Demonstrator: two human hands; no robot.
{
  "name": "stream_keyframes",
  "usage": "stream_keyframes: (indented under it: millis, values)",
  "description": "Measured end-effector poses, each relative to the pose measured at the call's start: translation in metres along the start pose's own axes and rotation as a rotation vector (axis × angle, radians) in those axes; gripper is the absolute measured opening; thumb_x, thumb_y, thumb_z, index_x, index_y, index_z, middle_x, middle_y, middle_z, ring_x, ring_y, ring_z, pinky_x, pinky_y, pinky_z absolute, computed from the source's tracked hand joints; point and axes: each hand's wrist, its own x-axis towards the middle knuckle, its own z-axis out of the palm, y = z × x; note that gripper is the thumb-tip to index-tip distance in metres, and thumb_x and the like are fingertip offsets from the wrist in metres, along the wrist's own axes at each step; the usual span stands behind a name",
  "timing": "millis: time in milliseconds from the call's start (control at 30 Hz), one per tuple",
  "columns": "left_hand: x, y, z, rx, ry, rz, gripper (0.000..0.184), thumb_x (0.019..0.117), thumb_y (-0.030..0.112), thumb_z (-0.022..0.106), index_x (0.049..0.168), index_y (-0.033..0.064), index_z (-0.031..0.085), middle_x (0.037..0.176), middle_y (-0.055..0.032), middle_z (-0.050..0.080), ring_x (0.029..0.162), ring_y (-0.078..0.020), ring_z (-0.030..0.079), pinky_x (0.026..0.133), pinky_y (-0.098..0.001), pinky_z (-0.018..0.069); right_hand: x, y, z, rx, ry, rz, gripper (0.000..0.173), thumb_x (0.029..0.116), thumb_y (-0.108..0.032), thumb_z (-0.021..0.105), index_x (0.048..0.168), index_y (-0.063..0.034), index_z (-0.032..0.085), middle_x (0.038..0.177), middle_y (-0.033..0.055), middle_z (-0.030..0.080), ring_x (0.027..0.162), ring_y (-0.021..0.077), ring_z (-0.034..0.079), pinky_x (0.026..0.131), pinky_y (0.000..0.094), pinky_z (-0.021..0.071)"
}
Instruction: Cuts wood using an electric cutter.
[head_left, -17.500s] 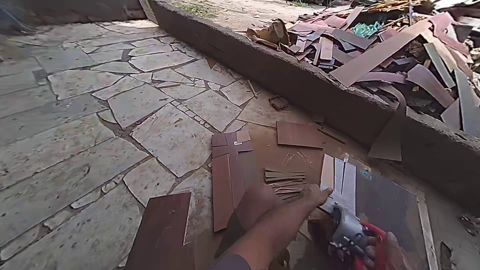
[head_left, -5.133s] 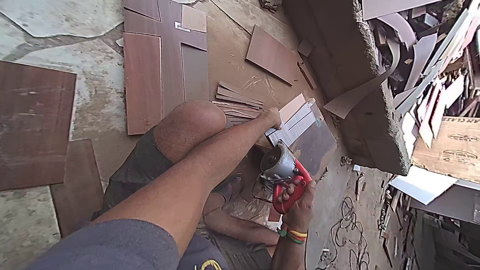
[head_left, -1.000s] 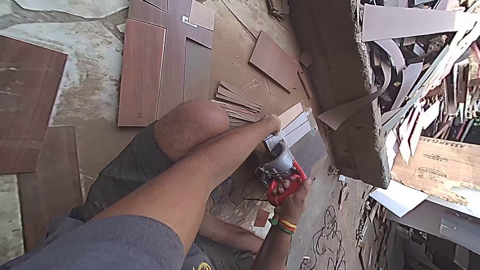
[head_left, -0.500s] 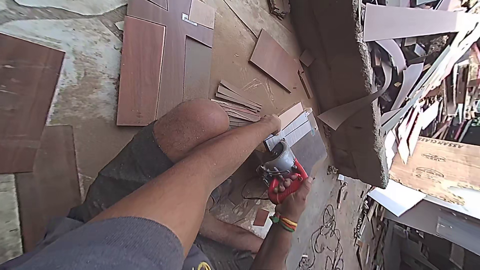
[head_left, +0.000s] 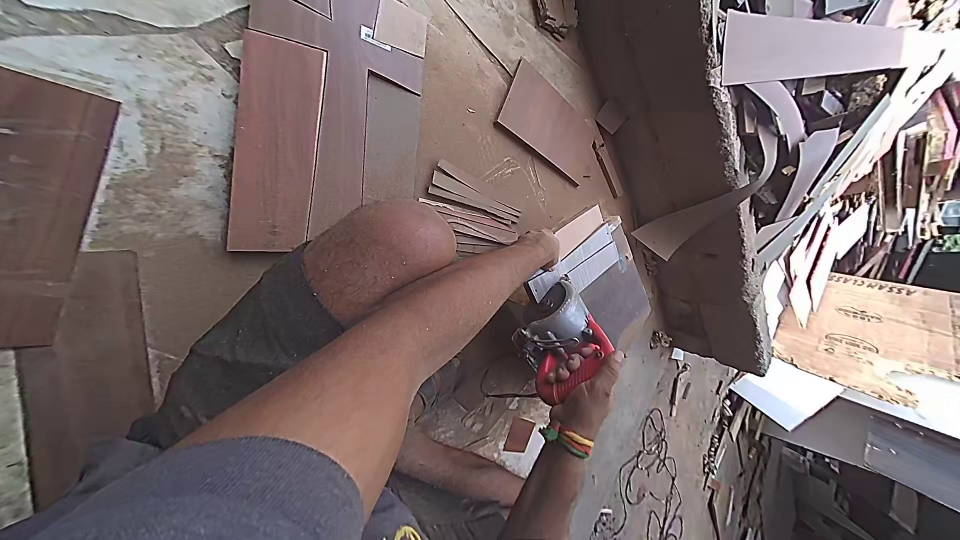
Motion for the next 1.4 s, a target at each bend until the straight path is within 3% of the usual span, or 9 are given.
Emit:
stream_keyframes:
  millis: [200,533,833,1100,1400]
  values:
    - [-0.002,0.0,-0.001,0.003,0.004,0.006,0.054,0.0932,0.028,0.076,0.129,-0.008,0.059,0.132,-0.0278,0.061,0.123,-0.0419,0.062,0.098,-0.0604,0.0517,0.002,-0.001,0.002,-0.008,0.019,-0.011,0.067,0.1094,-0.059,0.014,0.089,-0.009,0.055,0.051,-0.0012,0.051,0.037,0.0124,0.053,0.036,0.0316,0.0506]
    - [-0.002,0.001,-0.002,-0.01,-0.008,-0.012,0.06,0.0922,0.028,0.077,0.134,-0.0084,0.055,0.136,-0.0284,0.059,0.125,-0.0421,0.061,0.1,-0.0604,0.0509,0.004,-0.001,0.002,0.009,0.006,-0.018,0.066,0.1097,-0.057,0.014,0.088,-0.0098,0.055,0.051,-0.0022,0.052,0.037,0.0115,0.053,0.036,0.0308,0.0505]
    - [0.0,0.001,-0.001,-0.027,-0.004,-0.005,0.052,0.0923,0.027,0.078,0.127,-0.0077,0.061,0.133,-0.0275,0.061,0.124,-0.0414,0.061,0.1,-0.0604,0.0509,0.007,-0.003,0.003,0.012,0.006,-0.026,0.066,0.1098,-0.057,0.015,0.09,-0.0093,0.056,0.051,-0.0019,0.051,0.037,0.0116,0.053,0.036,0.0317,0.051]
    - [0.0,0.001,0.0,-0.032,0.006,-0.012,0.061,0.0922,0.028,0.078,0.135,-0.0086,0.054,0.136,-0.0285,0.059,0.126,-0.0425,0.06,0.102,-0.0603,0.0502,0.01,-0.003,0.002,0.01,0.004,-0.031,0.067,0.1095,-0.058,0.015,0.089,-0.0093,0.056,0.051,-0.0014,0.052,0.037,0.013,0.053,0.036,0.0328,0.0512]
    - [-0.001,0.0,-0.002,-0.026,0.0,-0.01,0.057,0.092,0.027,0.078,0.131,-0.0082,0.057,0.134,-0.028,0.06,0.125,-0.0418,0.061,0.101,-0.0601,0.0508,0.011,-0.004,0.003,-0.002,0.02,-0.007,0.066,0.1096,-0.058,0.016,0.089,-0.0093,0.055,0.052,-0.0016,0.052,0.038,0.0127,0.054,0.037,0.0325,0.0518]
